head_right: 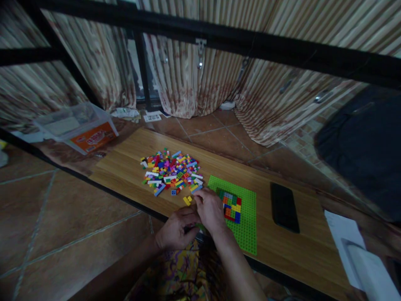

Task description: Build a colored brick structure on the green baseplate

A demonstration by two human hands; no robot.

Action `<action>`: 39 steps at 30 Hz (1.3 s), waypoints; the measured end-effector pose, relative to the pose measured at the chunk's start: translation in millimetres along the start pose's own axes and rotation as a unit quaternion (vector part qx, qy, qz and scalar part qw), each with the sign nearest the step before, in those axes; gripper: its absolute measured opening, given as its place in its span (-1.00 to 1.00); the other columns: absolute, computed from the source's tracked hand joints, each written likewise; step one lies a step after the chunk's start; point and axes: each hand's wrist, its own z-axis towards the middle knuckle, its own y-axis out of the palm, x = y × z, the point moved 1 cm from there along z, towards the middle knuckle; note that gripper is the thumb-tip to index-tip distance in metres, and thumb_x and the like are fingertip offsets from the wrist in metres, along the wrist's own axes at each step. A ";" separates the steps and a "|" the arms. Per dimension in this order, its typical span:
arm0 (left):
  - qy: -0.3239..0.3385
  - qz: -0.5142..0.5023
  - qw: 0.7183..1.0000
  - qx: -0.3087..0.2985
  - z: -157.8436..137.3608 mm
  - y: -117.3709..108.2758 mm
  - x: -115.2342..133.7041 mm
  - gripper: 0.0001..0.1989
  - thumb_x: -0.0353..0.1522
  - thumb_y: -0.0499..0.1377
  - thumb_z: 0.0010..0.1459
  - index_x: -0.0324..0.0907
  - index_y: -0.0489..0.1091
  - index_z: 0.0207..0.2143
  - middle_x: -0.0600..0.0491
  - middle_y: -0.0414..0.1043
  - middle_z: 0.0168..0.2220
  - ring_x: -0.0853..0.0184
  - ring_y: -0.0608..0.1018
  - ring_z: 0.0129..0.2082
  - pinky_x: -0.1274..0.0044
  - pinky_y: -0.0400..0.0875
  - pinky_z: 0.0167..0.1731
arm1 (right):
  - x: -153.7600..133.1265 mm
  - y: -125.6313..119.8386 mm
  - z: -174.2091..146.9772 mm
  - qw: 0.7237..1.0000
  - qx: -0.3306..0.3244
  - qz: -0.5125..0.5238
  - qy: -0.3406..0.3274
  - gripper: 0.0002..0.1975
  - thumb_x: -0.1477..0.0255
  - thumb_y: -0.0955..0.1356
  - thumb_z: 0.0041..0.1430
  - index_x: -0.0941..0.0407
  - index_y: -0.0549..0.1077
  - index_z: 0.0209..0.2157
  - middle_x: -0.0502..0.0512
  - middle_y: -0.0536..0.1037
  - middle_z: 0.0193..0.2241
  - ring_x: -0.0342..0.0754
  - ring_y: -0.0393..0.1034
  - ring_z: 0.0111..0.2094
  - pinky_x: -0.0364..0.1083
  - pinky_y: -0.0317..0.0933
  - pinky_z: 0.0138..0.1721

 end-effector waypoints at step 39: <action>-0.001 0.044 0.999 0.008 0.1 2.0 -2.6 -0.85 -0.53 0.10 0.06 -0.20 0.40 -0.32 0.05 0.39 -0.43 0.35 0.45 -0.41 0.54 0.34 -0.39 | 35.5 -5.0 80.2 0.996 -0.049 -0.058 -0.051 -0.65 0.66 0.25 0.14 0.01 0.60 -0.29 0.05 0.50 -0.30 -0.10 0.41 -0.26 -0.15 0.23 -0.15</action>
